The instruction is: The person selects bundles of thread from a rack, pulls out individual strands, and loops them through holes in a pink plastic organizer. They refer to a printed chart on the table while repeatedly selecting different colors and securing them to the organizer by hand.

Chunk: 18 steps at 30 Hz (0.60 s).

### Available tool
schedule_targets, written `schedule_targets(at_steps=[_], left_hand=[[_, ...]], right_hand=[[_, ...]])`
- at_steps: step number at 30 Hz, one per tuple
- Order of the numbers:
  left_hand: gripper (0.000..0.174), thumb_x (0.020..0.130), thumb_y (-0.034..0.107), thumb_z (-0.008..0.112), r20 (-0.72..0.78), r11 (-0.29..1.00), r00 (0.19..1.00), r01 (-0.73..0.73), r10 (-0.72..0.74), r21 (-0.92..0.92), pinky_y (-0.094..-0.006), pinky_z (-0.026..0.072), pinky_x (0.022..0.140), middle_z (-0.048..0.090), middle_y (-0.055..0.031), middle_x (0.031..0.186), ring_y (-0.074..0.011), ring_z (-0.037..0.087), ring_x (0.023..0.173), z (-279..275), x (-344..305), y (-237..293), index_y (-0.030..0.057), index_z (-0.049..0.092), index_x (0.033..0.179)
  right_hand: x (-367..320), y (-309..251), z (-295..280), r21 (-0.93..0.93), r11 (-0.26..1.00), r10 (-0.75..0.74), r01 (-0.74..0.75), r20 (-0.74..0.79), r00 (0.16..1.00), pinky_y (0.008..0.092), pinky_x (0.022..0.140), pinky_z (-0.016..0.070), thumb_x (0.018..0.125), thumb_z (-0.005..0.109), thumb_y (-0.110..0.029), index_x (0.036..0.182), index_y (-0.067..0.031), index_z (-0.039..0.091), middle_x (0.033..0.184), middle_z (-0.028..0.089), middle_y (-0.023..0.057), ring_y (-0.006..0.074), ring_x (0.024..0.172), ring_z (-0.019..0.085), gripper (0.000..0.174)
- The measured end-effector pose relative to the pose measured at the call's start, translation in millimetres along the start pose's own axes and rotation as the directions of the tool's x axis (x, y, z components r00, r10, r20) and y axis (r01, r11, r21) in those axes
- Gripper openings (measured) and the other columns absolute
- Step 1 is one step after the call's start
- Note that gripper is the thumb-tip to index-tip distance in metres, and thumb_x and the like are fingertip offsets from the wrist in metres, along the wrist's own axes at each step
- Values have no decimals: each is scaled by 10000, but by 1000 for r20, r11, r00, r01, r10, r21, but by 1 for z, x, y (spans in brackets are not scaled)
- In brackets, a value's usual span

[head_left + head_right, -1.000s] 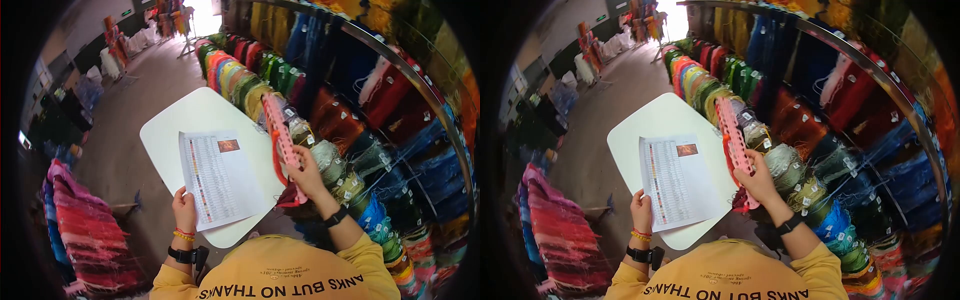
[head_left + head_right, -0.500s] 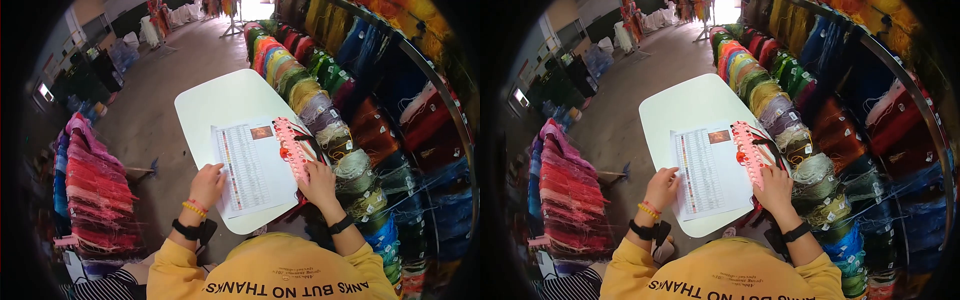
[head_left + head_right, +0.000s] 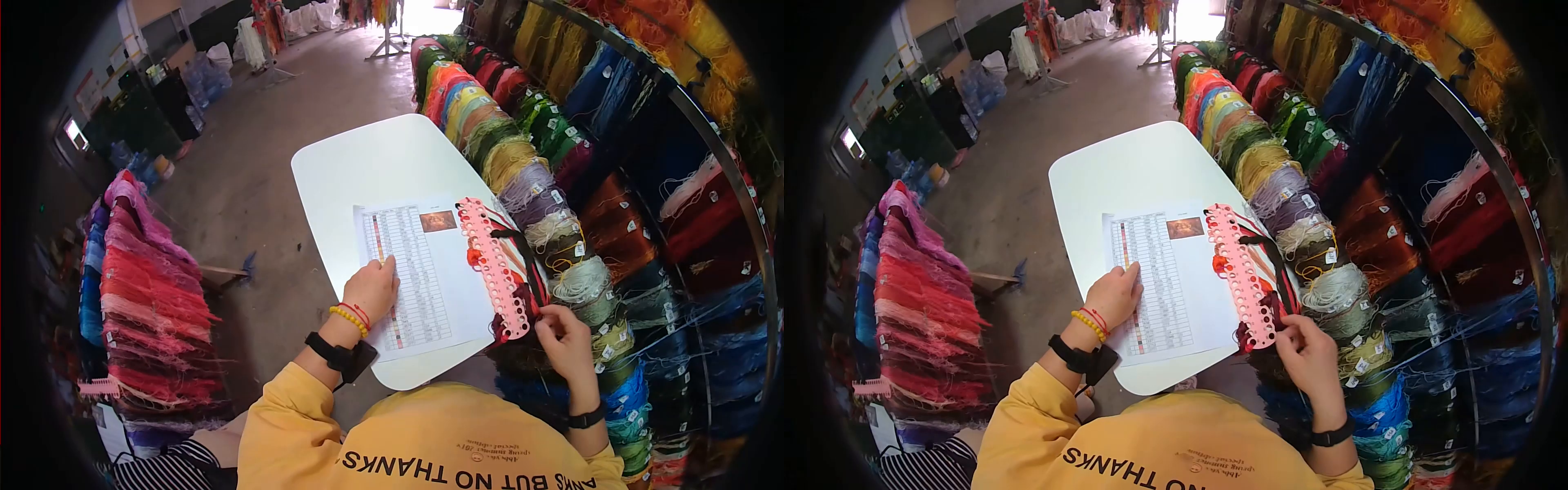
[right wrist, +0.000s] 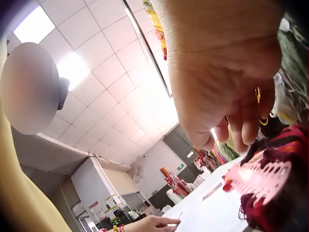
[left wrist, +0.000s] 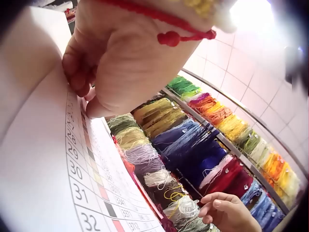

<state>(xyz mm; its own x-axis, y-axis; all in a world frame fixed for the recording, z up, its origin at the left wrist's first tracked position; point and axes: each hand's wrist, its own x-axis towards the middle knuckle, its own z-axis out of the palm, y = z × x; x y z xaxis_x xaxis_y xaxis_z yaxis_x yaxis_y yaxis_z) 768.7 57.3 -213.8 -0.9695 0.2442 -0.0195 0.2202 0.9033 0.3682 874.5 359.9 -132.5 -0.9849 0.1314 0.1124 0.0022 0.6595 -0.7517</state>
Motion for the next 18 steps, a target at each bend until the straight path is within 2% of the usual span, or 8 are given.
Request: schedule_targets(at_steps=[5, 7, 11, 14, 15, 16, 17, 18], left_hand=[[342, 825, 211, 535, 10, 1000, 1000, -14, 14, -27, -398, 502, 626, 568, -159, 803, -313, 596, 701, 0, 4, -2, 50, 480, 1122], [331, 815, 188, 531, 3, 999, 1000, -13, 13, -33, -411, 497, 630, 568, -169, 809, -329, 590, 707, 2, 4, -1, 43, 480, 1108], [262, 762, 56, 471, -37, 990, 994, -104, 101, -97, -450, 476, 656, 572, -211, 843, -378, 570, 763, 14, 7, -11, 0, 508, 1016], [236, 748, 7, 437, -211, 947, 954, -254, 212, -197, -470, 451, 702, 580, -230, 850, -404, 553, 802, 41, 15, -27, -9, 541, 959], [269, 738, -2, 440, -102, 941, 975, -218, 198, -258, -471, 450, 705, 581, -240, 858, -412, 549, 829, 19, 12, -13, -12, 544, 985], [308, 727, -17, 436, 12, 986, 991, -135, 136, -94, -474, 446, 709, 581, -247, 875, -416, 549, 844, 19, 14, -16, -12, 544, 1016], [300, 736, 5, 520, -157, 967, 958, -251, 242, -39, -411, 472, 677, 603, -185, 834, -337, 589, 799, 28, 12, -24, 9, 565, 1032], [366, 906, 248, 425, 29, 975, 981, -193, 191, 112, -385, 465, 771, 600, -215, 953, -328, 580, 863, 29, 11, -34, -11, 509, 1151]], right_hand=[[-15, -9, -67, 15, 1000, 17, -16, -117, 993, 194, 608, 427, 793, 589, -43, 964, -17, 586, 770, 596, 9, 61, 672, 532, 173], [-26, -23, -99, 159, 986, 89, -54, -218, 972, 189, 617, 426, 812, 570, -41, 989, -17, 574, 791, 597, 21, 68, 702, 543, 178], [-60, -42, -173, 140, 989, 8, 43, -342, 940, 187, 587, 427, 822, 572, -115, 1004, -4, 555, 787, 611, 50, 79, 696, 554, 214], [-91, -76, -221, 112, 988, -40, 108, -492, 870, 194, 579, 434, 822, 569, -113, 1022, 2, 540, 772, 613, 64, 87, 680, 562, 232], [-100, -86, -240, 118, 982, -64, 145, -519, 853, 195, 577, 435, 824, 566, -112, 1034, 3, 532, 768, 614, 68, 91, 672, 564, 242], [-109, -95, -259, 107, 979, -84, 176, -574, 815, 192, 577, 435, 827, 562, -113, 1053, 0, 520, 763, 613, 67, 89, 668, 564, 256], [-117, -105, -277, 103, 971, -110, 216, -608, 786, 189, 577, 434, 831, 558, -114, 1071, -4, 508, 757, 612, 66, 87, 663, 563, 270], [-128, -116, -294, 69, 969, -137, 239, -653, 744, 187, 577, 432, 835, 555, -116, 1077, -8, 500, 755, 611, 64, 81, 658, 559, 271]])
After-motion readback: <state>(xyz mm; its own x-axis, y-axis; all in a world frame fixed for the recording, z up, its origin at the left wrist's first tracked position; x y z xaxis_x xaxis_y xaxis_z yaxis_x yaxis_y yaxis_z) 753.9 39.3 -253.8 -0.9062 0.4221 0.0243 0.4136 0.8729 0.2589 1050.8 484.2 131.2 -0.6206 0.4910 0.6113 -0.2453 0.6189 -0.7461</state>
